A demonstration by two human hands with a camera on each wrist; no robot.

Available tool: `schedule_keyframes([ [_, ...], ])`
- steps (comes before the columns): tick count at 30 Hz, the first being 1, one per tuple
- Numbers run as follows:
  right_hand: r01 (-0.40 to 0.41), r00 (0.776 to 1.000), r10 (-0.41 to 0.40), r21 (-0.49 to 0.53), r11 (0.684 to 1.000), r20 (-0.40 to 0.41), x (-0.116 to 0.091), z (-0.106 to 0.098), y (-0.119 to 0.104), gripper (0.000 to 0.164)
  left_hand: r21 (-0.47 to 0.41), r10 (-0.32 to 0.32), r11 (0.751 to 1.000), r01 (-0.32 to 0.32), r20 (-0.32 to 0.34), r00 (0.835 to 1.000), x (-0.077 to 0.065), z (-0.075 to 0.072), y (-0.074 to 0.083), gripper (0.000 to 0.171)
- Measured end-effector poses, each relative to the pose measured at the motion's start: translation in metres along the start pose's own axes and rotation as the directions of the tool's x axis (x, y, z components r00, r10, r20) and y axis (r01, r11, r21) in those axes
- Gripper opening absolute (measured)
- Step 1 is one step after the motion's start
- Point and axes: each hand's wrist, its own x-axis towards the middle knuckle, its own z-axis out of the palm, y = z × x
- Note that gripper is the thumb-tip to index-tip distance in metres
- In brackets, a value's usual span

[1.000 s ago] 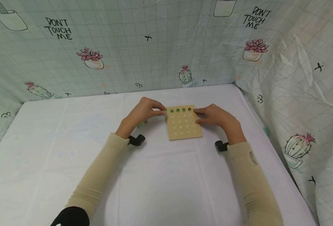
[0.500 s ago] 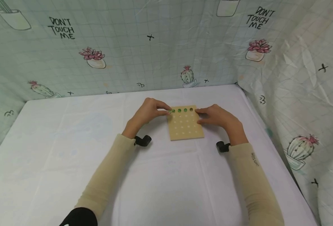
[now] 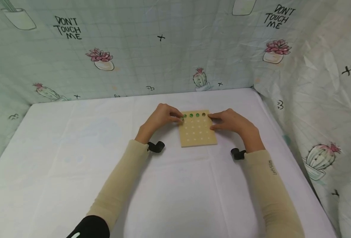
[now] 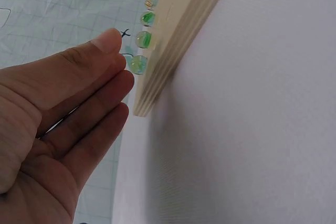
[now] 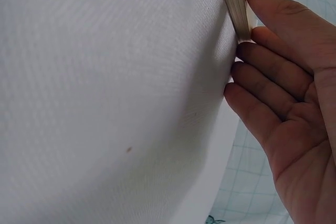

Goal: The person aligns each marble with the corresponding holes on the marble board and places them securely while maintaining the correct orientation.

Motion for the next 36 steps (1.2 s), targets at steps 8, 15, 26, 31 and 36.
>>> schedule_keyframes([
  [8,0.001,1.000,-0.001,0.002,1.000,-0.006,-0.002,-0.002,0.001,0.062,0.072,-0.023,0.997,0.022,0.020,1.000,0.005,0.005,0.007,0.019],
  [15,0.009,1.000,-0.009,0.005,1.000,0.003,-0.004,-0.001,0.001,0.065,0.132,-0.054,0.990,0.047,0.047,0.997,0.010,0.010,0.010,0.019],
  [26,0.022,1.000,-0.022,0.002,1.000,-0.007,0.000,0.002,0.005,0.064,0.213,-0.124,0.968,0.131,-0.043,0.991,0.007,0.017,0.017,0.023],
  [31,0.059,0.998,-0.059,-0.045,0.997,0.009,-0.003,0.002,0.004,0.063,0.236,-0.136,0.961,0.145,-0.055,0.989,0.005,0.022,0.018,0.025],
  [36,0.087,0.996,-0.087,-0.080,0.993,0.002,-0.004,0.003,0.004,0.061,0.259,-0.119,0.956,0.136,-0.078,0.990,0.003,0.026,0.020,0.024],
])
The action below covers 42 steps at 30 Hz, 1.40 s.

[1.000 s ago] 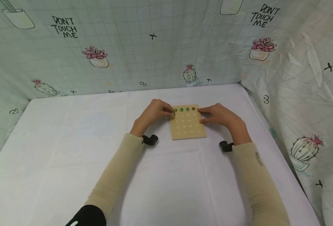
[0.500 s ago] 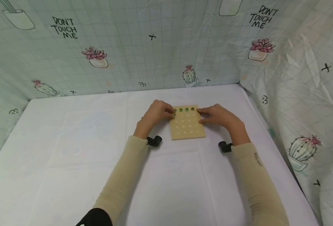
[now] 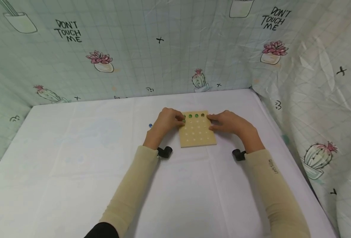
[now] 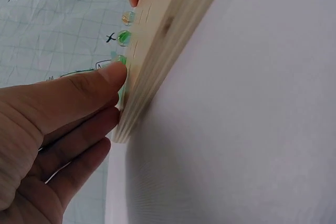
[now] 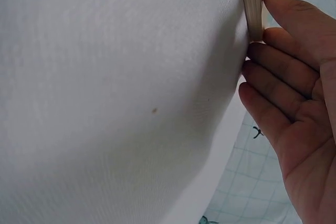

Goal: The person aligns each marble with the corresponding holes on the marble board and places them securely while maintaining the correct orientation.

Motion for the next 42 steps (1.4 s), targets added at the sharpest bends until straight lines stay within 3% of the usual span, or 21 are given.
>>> schedule_keyframes([
  [9,0.011,1.000,-0.011,-0.004,1.000,0.008,0.001,-0.002,0.000,0.061,-0.011,-0.011,1.000,0.010,-0.018,1.000,-0.001,0.002,0.000,0.024],
  [18,0.000,1.000,0.000,-0.004,1.000,0.008,0.000,-0.003,0.001,0.061,-0.064,0.023,0.998,-0.023,0.001,1.000,-0.005,-0.008,-0.001,0.024],
  [23,0.007,1.000,-0.007,0.008,1.000,-0.002,0.000,-0.001,0.000,0.061,-0.075,0.052,0.996,-0.052,-0.002,0.999,-0.020,-0.031,-0.015,0.021],
  [31,-0.040,0.999,0.040,0.012,0.999,0.019,0.000,-0.001,-0.001,0.061,-0.024,0.079,0.997,-0.080,-0.012,0.997,-0.053,-0.069,-0.055,0.021],
  [37,-0.042,0.999,0.042,0.019,0.999,0.029,0.000,-0.002,-0.002,0.062,0.000,0.005,1.000,-0.005,0.050,0.999,-0.079,-0.080,-0.078,0.020],
  [42,-0.030,0.999,0.030,0.013,0.999,0.018,0.000,-0.001,-0.002,0.061,-0.009,0.003,1.000,-0.002,0.080,0.997,-0.095,-0.079,-0.084,0.022],
])
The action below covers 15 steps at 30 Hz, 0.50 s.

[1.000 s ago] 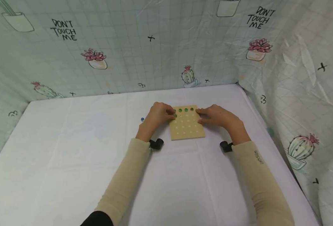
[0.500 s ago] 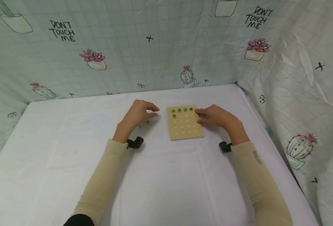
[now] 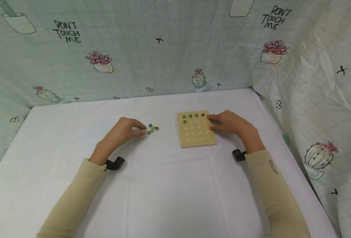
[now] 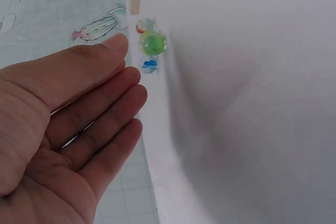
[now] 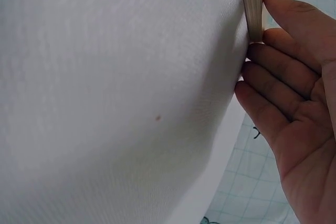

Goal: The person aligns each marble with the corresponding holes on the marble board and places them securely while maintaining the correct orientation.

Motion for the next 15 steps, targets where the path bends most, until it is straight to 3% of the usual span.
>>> schedule_keyframes([
  [6,0.015,1.000,-0.015,-0.003,1.000,-0.018,0.000,0.001,0.002,0.061,0.006,0.054,0.999,-0.053,-0.021,0.998,-0.002,0.008,0.000,0.022],
  [15,0.016,0.999,-0.016,0.001,1.000,-0.029,-0.002,0.002,0.002,0.061,0.074,0.045,0.996,-0.044,-0.010,0.999,0.005,0.014,0.001,0.021],
])
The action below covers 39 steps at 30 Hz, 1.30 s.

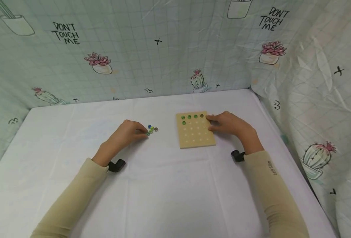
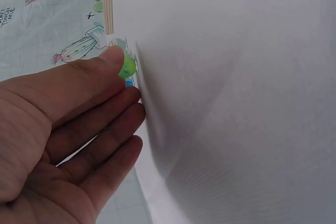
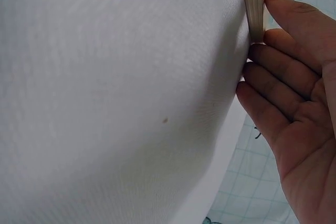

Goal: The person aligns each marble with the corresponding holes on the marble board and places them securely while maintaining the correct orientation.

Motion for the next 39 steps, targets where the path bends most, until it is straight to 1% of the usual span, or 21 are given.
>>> schedule_keyframes([
  [9,-0.009,1.000,0.009,0.012,1.000,0.003,-0.0009,0.0009,-0.0006,0.061,0.022,-0.021,1.000,0.021,-0.007,1.000,0.0031,0.0016,0.0052,0.016],
  [16,-0.012,1.000,0.011,0.041,0.999,0.021,0.0013,0.0060,-0.0009,0.062,0.040,-0.065,0.997,0.065,-0.010,0.998,0.0006,0.0033,0.0042,0.013],
  [26,-0.010,1.000,0.010,0.023,1.000,0.001,-0.0003,0.0038,-0.0002,0.061,0.027,-0.051,0.998,0.050,0.008,0.999,0.0023,0.0013,0.0049,0.017],
  [32,-0.009,1.000,0.009,0.028,1.000,0.002,0.0001,0.0030,-0.0010,0.061,0.011,-0.052,0.999,0.052,0.019,0.998,0.0036,-0.0025,0.0023,0.013],
  [35,-0.016,1.000,0.016,0.026,1.000,-0.002,-0.0005,0.0022,-0.0012,0.061,0.002,-0.046,0.999,0.046,0.039,0.998,0.0048,-0.0043,-0.0001,0.015],
  [39,-0.026,1.000,0.026,0.027,0.999,0.004,-0.0006,0.0013,-0.0011,0.060,0.012,-0.039,0.999,0.038,0.069,0.997,0.0065,-0.0051,-0.0014,0.018],
])
